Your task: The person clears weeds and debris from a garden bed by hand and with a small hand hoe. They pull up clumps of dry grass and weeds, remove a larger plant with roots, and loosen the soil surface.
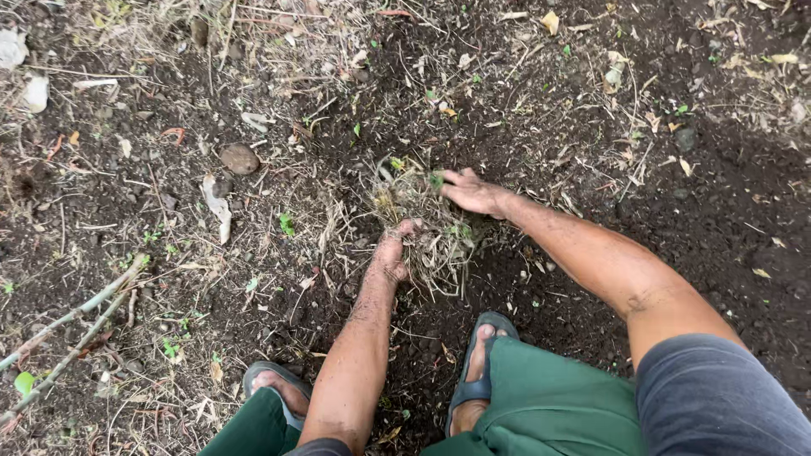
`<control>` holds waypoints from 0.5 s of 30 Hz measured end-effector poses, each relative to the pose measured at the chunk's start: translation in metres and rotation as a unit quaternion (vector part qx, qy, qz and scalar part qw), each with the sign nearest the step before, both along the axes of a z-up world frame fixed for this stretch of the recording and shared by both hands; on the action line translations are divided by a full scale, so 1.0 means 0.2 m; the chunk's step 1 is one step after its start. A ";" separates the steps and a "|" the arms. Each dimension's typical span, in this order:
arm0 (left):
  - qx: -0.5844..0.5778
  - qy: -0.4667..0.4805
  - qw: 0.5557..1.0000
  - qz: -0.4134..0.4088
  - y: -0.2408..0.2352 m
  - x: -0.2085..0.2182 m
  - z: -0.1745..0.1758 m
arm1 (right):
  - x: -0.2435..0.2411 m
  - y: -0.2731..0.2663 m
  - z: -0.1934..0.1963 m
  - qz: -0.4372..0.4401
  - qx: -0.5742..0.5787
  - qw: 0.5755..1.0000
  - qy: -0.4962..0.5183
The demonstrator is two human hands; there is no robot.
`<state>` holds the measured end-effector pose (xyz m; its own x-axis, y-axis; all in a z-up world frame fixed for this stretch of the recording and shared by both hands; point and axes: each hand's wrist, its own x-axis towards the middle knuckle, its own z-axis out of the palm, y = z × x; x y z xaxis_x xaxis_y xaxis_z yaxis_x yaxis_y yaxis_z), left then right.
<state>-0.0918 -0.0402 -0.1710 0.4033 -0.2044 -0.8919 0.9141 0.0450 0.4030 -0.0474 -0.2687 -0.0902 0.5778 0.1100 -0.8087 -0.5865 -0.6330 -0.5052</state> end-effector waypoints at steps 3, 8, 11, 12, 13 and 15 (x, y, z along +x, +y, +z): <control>-0.157 0.031 0.979 0.125 -0.03 -0.04 -0.11 | -0.07 0.02 -0.02 0.007 -0.001 1.000 -0.031; -0.030 -0.235 0.962 -0.137 -0.10 0.07 -0.14 | -0.04 -0.01 -0.08 -0.149 0.098 0.983 -0.037; 0.025 -0.183 0.966 -0.183 -0.13 0.16 0.12 | -0.10 -0.08 0.06 -0.152 0.057 0.973 -0.164; 0.039 -0.164 0.967 -0.193 -0.16 0.23 0.27 | -0.09 -0.13 0.16 -0.173 0.053 0.965 -0.190; 0.046 -0.181 0.960 -0.210 -0.20 0.27 0.45 | -0.10 -0.18 0.29 -0.194 0.049 0.956 -0.216; 0.067 -0.235 0.937 -0.249 -0.27 0.36 0.90 | -0.13 -0.28 0.64 -0.231 0.035 0.940 -0.248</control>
